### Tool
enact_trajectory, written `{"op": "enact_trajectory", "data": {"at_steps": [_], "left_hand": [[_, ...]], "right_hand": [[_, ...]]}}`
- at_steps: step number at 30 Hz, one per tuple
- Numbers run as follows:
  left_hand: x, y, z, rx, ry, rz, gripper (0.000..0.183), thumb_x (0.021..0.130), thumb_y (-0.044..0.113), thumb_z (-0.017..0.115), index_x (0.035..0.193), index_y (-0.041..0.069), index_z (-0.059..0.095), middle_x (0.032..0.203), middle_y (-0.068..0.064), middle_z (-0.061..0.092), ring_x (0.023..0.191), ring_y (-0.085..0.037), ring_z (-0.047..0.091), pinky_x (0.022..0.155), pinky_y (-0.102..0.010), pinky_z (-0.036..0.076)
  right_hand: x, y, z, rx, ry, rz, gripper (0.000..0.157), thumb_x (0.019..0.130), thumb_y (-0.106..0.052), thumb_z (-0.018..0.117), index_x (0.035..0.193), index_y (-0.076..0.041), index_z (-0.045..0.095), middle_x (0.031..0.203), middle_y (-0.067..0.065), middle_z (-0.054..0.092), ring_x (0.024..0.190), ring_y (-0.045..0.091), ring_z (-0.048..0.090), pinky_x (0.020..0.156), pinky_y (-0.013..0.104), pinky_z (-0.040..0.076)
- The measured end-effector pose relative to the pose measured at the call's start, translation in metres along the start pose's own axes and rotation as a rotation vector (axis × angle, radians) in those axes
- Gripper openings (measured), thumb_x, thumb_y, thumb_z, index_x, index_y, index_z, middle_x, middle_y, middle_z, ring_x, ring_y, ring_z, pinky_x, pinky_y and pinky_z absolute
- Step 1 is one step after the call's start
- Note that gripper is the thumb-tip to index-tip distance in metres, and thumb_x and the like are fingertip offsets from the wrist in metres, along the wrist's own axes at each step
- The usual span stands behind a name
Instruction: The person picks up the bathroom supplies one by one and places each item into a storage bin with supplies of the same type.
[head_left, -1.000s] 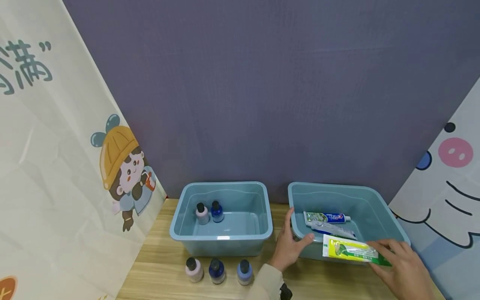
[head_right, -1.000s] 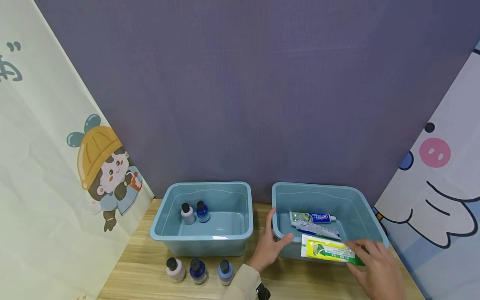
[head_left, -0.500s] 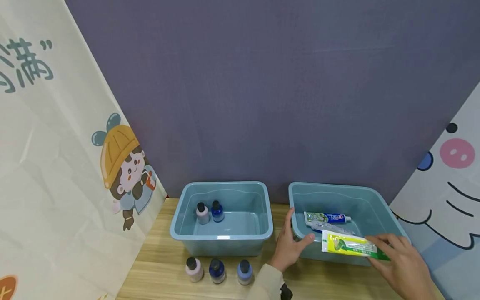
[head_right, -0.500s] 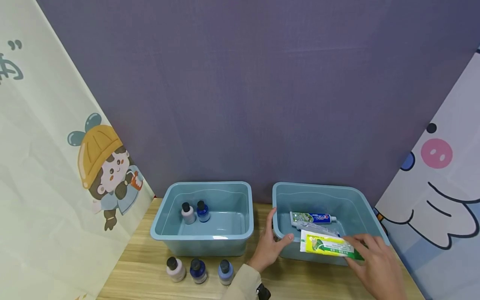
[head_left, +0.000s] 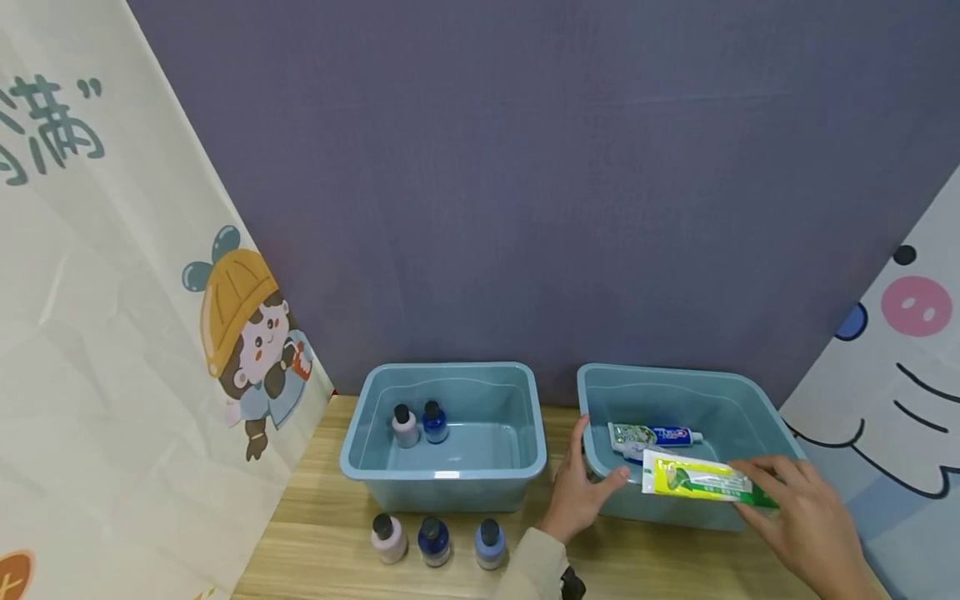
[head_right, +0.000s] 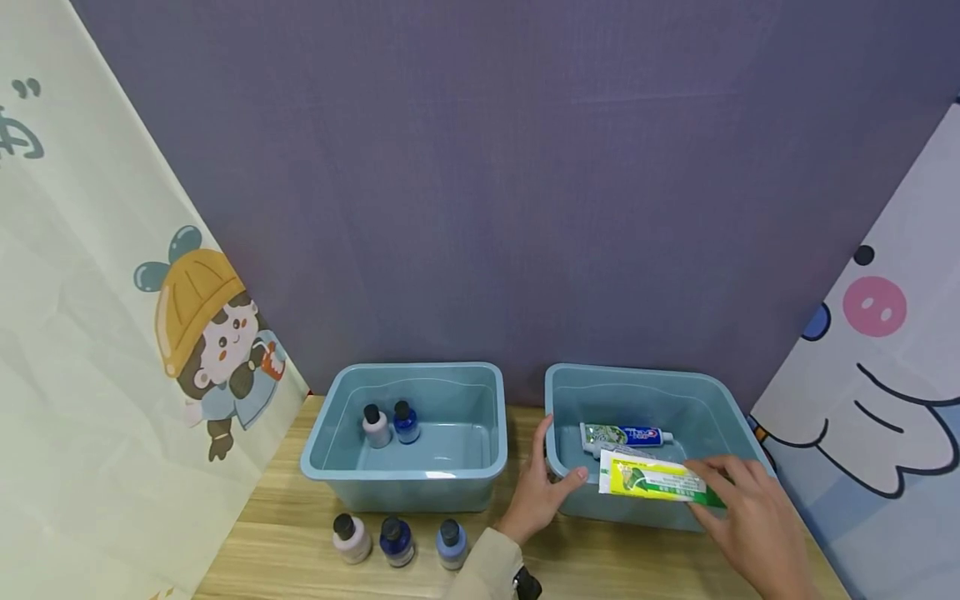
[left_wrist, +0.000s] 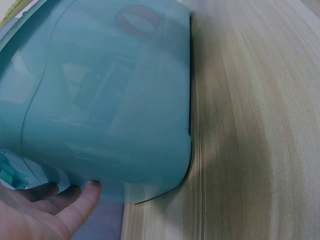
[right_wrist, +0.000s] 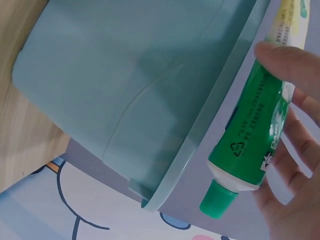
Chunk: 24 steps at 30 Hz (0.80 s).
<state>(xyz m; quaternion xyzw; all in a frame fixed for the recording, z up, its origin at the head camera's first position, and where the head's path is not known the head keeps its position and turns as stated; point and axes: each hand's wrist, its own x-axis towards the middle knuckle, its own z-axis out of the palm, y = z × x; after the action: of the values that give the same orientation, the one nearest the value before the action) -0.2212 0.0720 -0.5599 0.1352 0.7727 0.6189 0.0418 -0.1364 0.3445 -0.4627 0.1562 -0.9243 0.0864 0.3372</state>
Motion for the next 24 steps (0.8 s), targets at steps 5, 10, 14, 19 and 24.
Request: {"op": "enact_trajectory", "data": {"at_steps": [5,10,14,19,24], "left_hand": [[0.000,0.000,-0.001,-0.002,-0.005,-0.006,0.093,0.091,0.062,0.068,0.160,0.051,0.007,0.169,0.000,0.026,0.150,-0.034,0.038,0.111,-0.061,0.040],[0.001,-0.001,0.000,0.013,0.000,-0.004,0.094,0.090,0.062,0.068,0.160,0.051,0.007,0.169,-0.001,0.027,0.149,-0.035,0.039,0.110,-0.062,0.041],[0.001,-0.002,0.001,0.018,0.003,-0.001,0.094,0.090,0.062,0.069,0.160,0.051,0.007,0.168,-0.001,0.028,0.148,-0.034,0.040,0.110,-0.062,0.042],[0.001,-0.002,0.002,0.018,0.009,-0.006,0.094,0.090,0.062,0.069,0.161,0.050,0.008,0.168,-0.002,0.030,0.148,-0.033,0.040,0.110,-0.062,0.041],[0.001,-0.001,0.001,0.020,0.013,-0.015,0.094,0.089,0.063,0.069,0.160,0.052,0.008,0.167,-0.002,0.031,0.148,-0.033,0.040,0.111,-0.061,0.041]], "right_hand": [[0.005,0.000,0.001,-0.011,0.012,-0.014,0.092,0.090,-0.083,0.024,0.103,-0.010,0.079,0.099,0.005,0.066,0.083,0.024,0.051,0.059,0.037,0.042],[0.009,0.001,0.003,-0.007,0.025,-0.040,0.090,0.091,-0.082,0.025,0.103,-0.011,0.079,0.098,0.006,0.067,0.082,0.025,0.053,0.057,0.037,0.042],[0.012,0.002,0.003,-0.008,0.014,-0.042,0.091,0.091,-0.082,0.024,0.103,-0.010,0.079,0.098,0.006,0.066,0.080,0.024,0.051,0.056,0.035,0.040],[0.015,0.004,0.003,-0.009,0.003,-0.047,0.092,0.091,-0.082,0.023,0.105,-0.010,0.079,0.098,0.006,0.066,0.079,0.023,0.050,0.056,0.034,0.040],[0.017,0.005,0.003,-0.007,-0.006,-0.045,0.093,0.091,-0.082,0.021,0.106,-0.009,0.079,0.099,0.007,0.066,0.080,0.024,0.050,0.058,0.036,0.040]]}}
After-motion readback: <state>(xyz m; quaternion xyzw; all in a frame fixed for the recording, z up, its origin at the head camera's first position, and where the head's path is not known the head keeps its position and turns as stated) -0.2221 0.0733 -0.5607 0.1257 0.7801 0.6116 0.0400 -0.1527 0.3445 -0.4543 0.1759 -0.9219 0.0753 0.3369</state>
